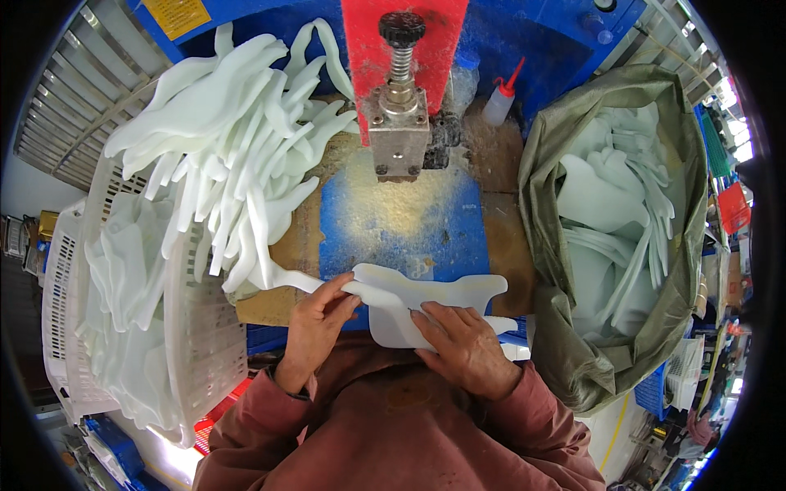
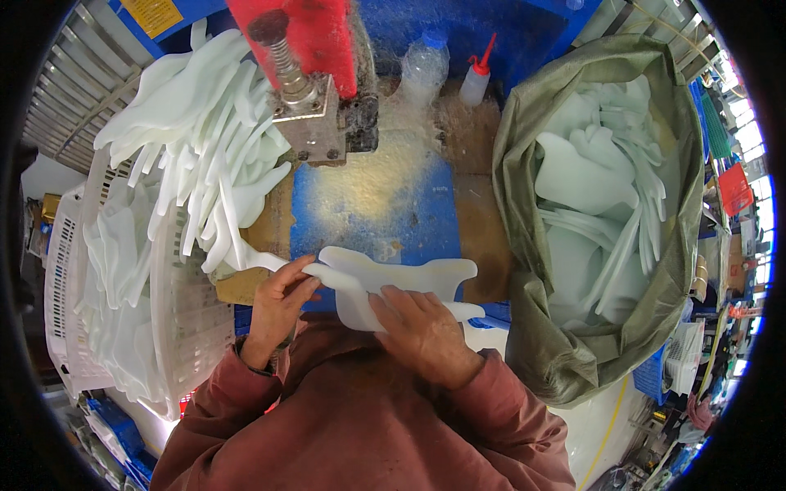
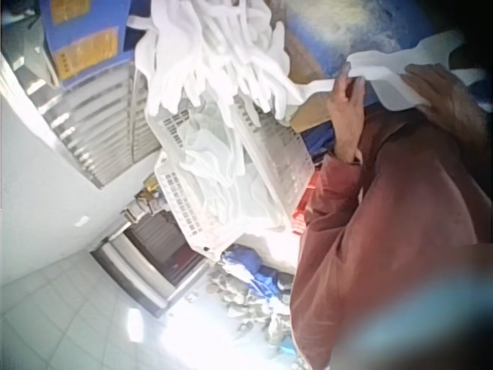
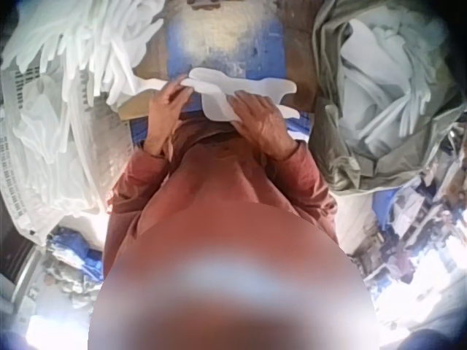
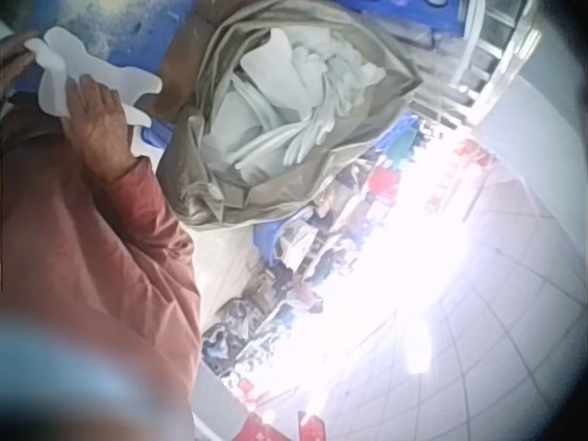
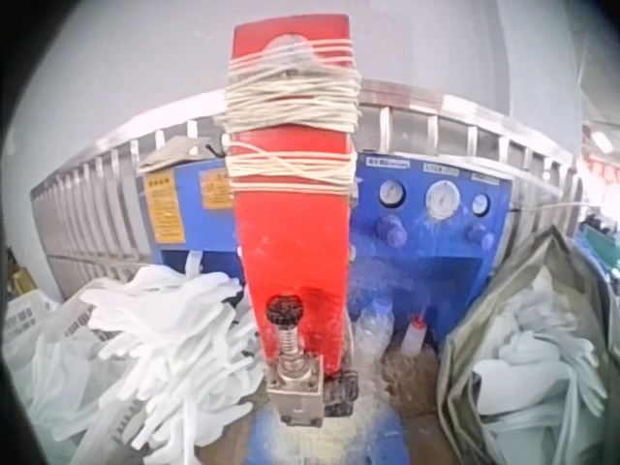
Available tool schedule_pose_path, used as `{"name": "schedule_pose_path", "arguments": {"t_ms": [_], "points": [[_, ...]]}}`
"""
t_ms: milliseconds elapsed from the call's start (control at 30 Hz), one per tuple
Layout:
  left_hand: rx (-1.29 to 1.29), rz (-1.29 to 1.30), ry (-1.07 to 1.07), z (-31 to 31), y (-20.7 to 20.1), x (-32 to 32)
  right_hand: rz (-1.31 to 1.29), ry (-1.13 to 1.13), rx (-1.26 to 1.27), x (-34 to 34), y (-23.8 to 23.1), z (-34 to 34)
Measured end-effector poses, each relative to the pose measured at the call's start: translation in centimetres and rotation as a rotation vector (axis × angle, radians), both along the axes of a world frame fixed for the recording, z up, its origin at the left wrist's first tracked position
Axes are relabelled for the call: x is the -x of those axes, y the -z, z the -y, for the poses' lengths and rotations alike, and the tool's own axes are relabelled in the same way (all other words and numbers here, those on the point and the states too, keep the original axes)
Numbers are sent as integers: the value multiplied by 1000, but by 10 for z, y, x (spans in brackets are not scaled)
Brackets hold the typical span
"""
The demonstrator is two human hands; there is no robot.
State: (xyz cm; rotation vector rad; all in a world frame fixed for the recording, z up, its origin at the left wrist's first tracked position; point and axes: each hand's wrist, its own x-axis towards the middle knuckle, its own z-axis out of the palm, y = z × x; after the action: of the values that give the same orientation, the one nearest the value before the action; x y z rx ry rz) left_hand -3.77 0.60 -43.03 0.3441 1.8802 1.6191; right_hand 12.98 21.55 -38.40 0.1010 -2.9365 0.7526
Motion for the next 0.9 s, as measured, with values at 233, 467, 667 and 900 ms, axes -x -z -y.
{"name": "schedule_pose_path", "arguments": {"t_ms": [233,467,667,900], "points": [[300,-522,152,-16,3,19,14,3,-7,13,7,-10],[293,-655,158,-27,22,26,2,24,-13,19,14,-19],[385,-722,137,-30,26,26,42,22,31,24,20,-22],[463,-739,145,-34,29,28,21,20,32,29,24,-24]]}}
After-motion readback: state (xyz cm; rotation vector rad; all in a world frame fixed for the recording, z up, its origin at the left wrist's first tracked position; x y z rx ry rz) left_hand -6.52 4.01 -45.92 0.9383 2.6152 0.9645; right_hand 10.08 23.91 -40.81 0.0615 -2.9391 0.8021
